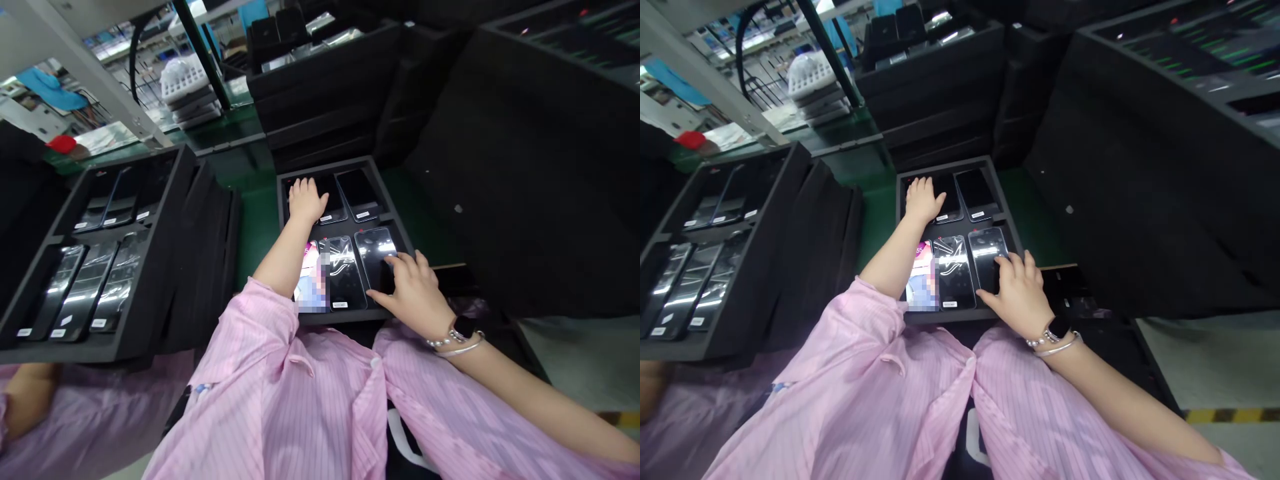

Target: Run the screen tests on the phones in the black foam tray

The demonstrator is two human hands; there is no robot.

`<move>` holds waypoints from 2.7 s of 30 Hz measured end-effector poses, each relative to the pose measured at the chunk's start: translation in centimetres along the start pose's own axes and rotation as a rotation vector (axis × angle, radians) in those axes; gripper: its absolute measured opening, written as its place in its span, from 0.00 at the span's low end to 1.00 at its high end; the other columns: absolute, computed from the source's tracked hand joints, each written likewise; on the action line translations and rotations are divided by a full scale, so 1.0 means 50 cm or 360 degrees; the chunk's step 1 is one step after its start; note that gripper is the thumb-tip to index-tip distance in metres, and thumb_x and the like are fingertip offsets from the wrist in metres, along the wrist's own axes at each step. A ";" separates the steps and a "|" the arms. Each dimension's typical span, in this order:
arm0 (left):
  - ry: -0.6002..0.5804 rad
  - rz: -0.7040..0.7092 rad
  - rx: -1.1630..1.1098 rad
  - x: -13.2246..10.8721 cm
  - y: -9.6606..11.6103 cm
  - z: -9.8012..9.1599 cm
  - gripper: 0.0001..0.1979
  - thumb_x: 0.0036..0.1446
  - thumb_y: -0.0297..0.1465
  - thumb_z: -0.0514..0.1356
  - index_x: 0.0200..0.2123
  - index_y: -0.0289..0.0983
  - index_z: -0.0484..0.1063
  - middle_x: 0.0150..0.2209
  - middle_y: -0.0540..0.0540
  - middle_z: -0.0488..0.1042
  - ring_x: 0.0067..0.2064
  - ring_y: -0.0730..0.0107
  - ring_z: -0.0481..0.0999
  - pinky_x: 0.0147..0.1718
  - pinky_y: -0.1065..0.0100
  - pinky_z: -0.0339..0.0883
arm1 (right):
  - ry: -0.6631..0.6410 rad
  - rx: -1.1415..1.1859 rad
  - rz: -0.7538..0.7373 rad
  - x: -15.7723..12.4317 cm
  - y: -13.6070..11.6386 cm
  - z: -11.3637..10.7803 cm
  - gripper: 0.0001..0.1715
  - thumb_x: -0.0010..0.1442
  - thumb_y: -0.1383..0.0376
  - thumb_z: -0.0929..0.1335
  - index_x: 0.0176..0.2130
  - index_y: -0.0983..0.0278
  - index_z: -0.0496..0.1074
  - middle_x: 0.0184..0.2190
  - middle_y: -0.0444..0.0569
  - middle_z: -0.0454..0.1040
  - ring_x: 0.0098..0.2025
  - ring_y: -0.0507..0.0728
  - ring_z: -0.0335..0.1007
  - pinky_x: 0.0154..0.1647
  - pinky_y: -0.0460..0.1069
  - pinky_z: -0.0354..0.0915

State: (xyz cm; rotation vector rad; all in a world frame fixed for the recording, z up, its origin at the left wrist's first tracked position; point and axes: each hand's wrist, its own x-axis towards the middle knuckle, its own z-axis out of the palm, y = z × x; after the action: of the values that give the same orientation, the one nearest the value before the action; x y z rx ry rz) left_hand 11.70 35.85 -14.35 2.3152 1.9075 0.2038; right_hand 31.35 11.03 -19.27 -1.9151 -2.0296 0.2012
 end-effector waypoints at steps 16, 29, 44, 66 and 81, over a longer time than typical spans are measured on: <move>0.0163 -0.0021 -0.0223 0.029 -0.054 0.019 0.32 0.67 0.24 0.50 0.72 0.47 0.66 0.72 0.51 0.68 0.71 0.49 0.64 0.73 0.42 0.54 | -0.0068 0.0171 -0.0031 0.320 -0.010 -0.046 0.39 0.67 0.51 0.66 0.69 0.69 0.64 0.66 0.68 0.67 0.73 0.78 0.53 0.73 0.76 0.47; 0.0084 -0.0161 -0.0208 0.041 -0.060 0.002 0.29 0.64 0.24 0.58 0.68 0.37 0.68 0.72 0.38 0.65 0.74 0.47 0.60 0.74 0.47 0.57 | -0.0122 -0.0030 0.0296 0.427 -0.032 0.018 0.38 0.66 0.53 0.71 0.65 0.75 0.66 0.63 0.74 0.67 0.71 0.82 0.52 0.66 0.69 0.56; 0.0061 0.0495 0.0143 0.015 0.004 0.034 0.22 0.77 0.42 0.52 0.66 0.46 0.75 0.69 0.37 0.70 0.70 0.42 0.69 0.67 0.50 0.66 | -0.0167 -0.0056 0.0327 0.433 -0.042 0.017 0.41 0.69 0.56 0.67 0.73 0.71 0.56 0.77 0.74 0.42 0.76 0.84 0.40 0.68 0.75 0.53; 0.0457 0.0627 -0.0429 -0.509 -0.125 -0.053 0.20 0.74 0.47 0.55 0.55 0.42 0.79 0.69 0.38 0.69 0.75 0.43 0.59 0.72 0.39 0.60 | 0.0125 0.0171 -0.0754 0.003 -0.018 -0.123 0.21 0.76 0.55 0.62 0.58 0.62 0.76 0.60 0.62 0.71 0.64 0.71 0.67 0.73 0.77 0.52; 0.0136 0.0020 -0.0197 -0.339 -0.132 -0.013 0.26 0.73 0.45 0.57 0.68 0.43 0.72 0.79 0.38 0.54 0.81 0.39 0.43 0.76 0.37 0.47 | -0.0305 -0.0159 -0.0460 0.159 -0.035 -0.044 0.38 0.73 0.41 0.63 0.66 0.64 0.72 0.74 0.72 0.54 0.75 0.81 0.49 0.71 0.83 0.45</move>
State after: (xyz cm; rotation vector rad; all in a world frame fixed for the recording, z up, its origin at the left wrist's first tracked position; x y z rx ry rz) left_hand 2.03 20.45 -15.27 2.2725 1.8613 0.4159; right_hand 30.18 18.46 -15.44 -1.6859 -2.4568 0.2219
